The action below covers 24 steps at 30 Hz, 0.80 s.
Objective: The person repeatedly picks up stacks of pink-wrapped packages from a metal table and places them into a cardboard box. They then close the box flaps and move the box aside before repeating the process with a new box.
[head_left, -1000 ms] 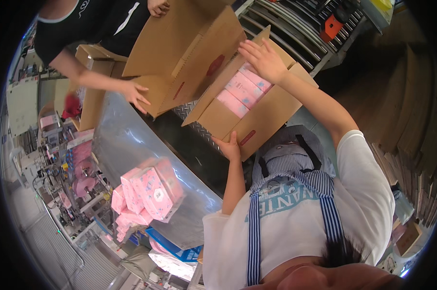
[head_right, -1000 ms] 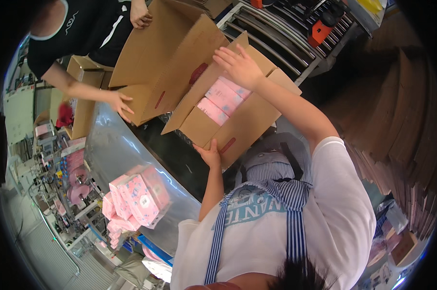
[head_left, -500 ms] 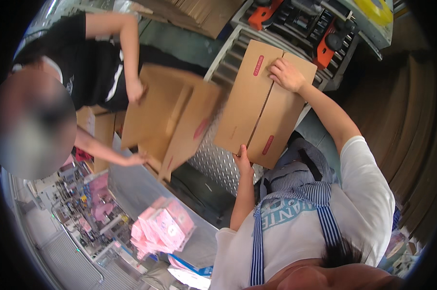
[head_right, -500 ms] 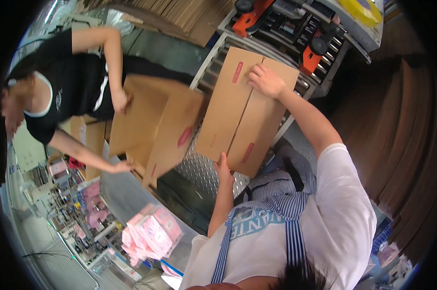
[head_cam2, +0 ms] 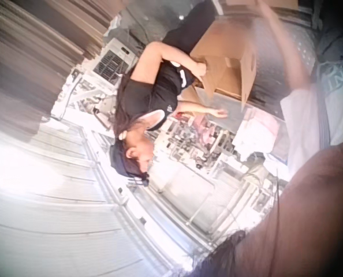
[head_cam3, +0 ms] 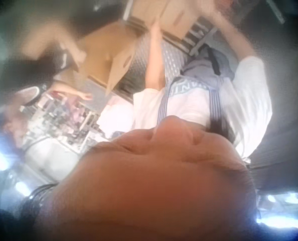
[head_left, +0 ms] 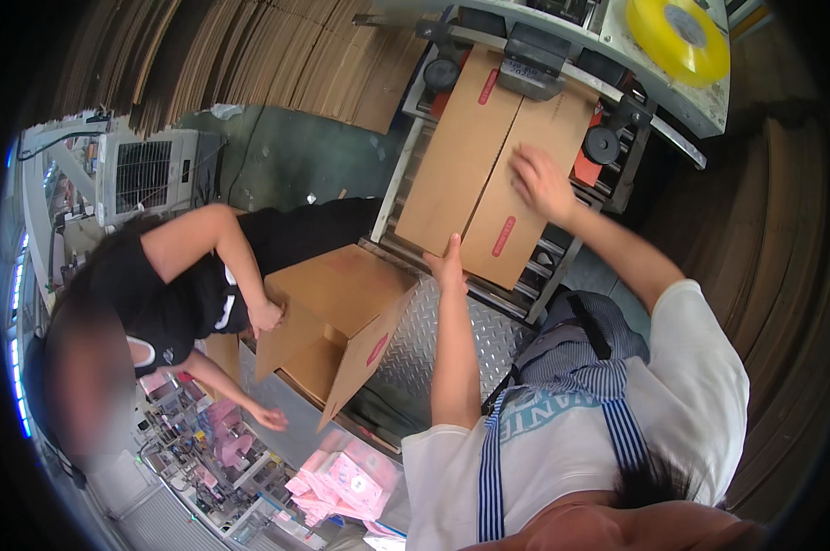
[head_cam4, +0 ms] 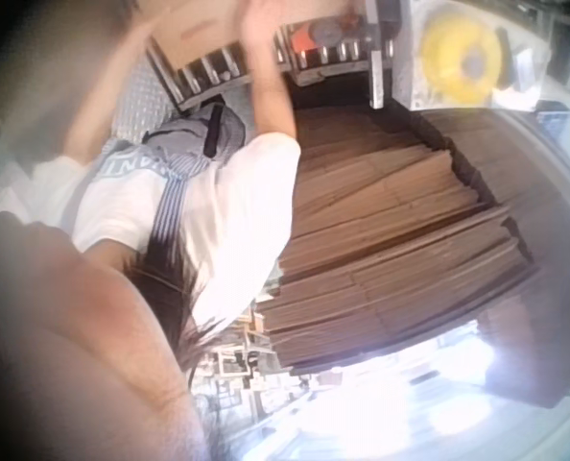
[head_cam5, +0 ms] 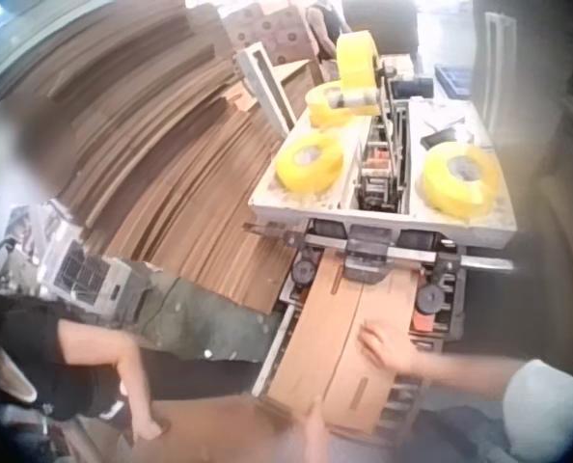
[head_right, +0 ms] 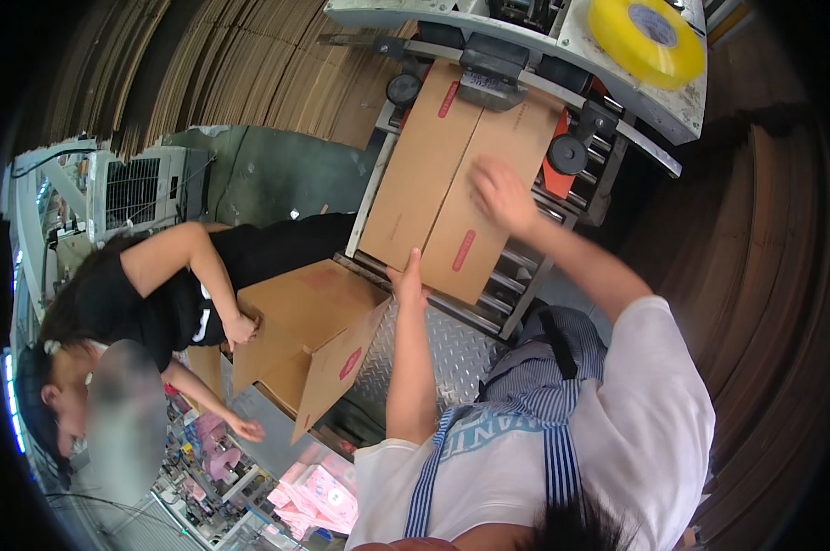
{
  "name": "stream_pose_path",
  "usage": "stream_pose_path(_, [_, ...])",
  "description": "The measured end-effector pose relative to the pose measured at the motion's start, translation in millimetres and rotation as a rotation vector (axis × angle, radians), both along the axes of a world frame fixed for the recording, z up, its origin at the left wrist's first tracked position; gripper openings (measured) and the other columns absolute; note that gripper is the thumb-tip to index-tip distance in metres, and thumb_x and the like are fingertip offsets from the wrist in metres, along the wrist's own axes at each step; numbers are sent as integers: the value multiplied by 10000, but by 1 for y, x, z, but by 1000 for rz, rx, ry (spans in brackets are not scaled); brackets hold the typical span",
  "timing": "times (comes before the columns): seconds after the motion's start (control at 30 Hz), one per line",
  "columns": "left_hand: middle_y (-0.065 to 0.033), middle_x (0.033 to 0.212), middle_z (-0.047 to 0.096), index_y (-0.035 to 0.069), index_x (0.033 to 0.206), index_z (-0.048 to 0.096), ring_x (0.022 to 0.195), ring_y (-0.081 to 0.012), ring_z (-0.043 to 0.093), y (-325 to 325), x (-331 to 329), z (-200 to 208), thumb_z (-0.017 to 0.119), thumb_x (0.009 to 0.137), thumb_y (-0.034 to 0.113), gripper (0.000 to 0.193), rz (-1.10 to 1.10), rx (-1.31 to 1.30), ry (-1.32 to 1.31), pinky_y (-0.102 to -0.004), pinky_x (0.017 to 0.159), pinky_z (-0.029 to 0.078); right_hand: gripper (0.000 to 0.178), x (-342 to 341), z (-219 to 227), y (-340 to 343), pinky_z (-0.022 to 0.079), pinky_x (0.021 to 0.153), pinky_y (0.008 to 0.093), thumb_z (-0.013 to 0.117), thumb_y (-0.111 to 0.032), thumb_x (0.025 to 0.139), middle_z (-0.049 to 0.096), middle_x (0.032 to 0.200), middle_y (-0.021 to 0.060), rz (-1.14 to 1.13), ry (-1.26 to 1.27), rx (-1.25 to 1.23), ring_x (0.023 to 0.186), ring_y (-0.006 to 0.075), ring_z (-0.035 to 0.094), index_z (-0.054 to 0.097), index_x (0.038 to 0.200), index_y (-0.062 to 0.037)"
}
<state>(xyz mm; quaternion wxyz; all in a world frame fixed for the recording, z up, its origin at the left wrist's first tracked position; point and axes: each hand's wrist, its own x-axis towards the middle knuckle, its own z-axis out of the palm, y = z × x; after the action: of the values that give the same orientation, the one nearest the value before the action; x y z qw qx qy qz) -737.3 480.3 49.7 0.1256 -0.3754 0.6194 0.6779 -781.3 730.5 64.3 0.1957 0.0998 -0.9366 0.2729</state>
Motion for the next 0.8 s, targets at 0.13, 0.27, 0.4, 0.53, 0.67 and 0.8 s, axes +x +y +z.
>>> stream_pose_path(0.13, [-137, 1293, 447, 80, 1362, 245, 1124, -259, 506, 39, -29, 8, 710, 831, 228, 722, -33, 29, -10, -397, 859, 491, 571, 79, 6, -29, 385, 1004, 458, 745, -157, 672, 490, 1255, 163, 95, -130, -159, 1208, 346, 459, 511, 1175, -22])
stream_pose_path(0.27, [-79, 1296, 452, 190, 1366, 263, 1102, -252, 508, 62, -32, 12, 664, 859, 379, 674, -163, 134, 19, -405, 815, 484, 649, 67, 19, -30, 359, 1022, 475, 742, -183, 684, 466, 1286, 165, 141, -204, -105, 1239, 338, 431, 469, 1246, -7])
stream_pose_path(0.4, [-88, 1195, 545, 162, 1356, 336, 998, -195, 577, 66, 6, -5, 575, 911, 408, 562, -466, 307, -88, -375, 775, 495, 642, 42, 8, -1, 312, 1055, 477, 710, -219, 729, 447, 1309, 152, 118, -193, -16, 1273, 322, 391, 450, 1273, 0])
stream_pose_path(0.53, [-71, 1105, 611, 97, 1325, 433, 935, -162, 603, 52, 82, -39, 590, 912, 321, 496, -721, 148, -186, -328, 730, 505, 620, 22, 2, 31, 293, 1073, 463, 686, -201, 768, 429, 1322, 160, 58, -142, 73, 1280, 329, 375, 423, 1294, -7])
stream_pose_path(0.67, [-54, 1001, 628, 114, 1278, 486, 892, -171, 611, -8, 177, -93, 613, 884, 286, 448, -815, 12, -380, -354, 684, 500, 556, 5, -11, 46, 296, 1074, 471, 637, -160, 799, 420, 1332, 156, -111, -110, 87, 1282, 330, 368, 426, 1293, -21])
stream_pose_path(0.8, [-112, 894, 656, 62, 1218, 550, 695, -185, 643, -109, 288, -142, 689, 790, 319, 519, -655, -246, -526, -304, 519, 492, 517, 2, -12, 10, 353, 1036, 456, 611, -95, 766, 442, 1308, 180, -295, -88, 62, 1233, 354, 416, 459, 1252, -5])
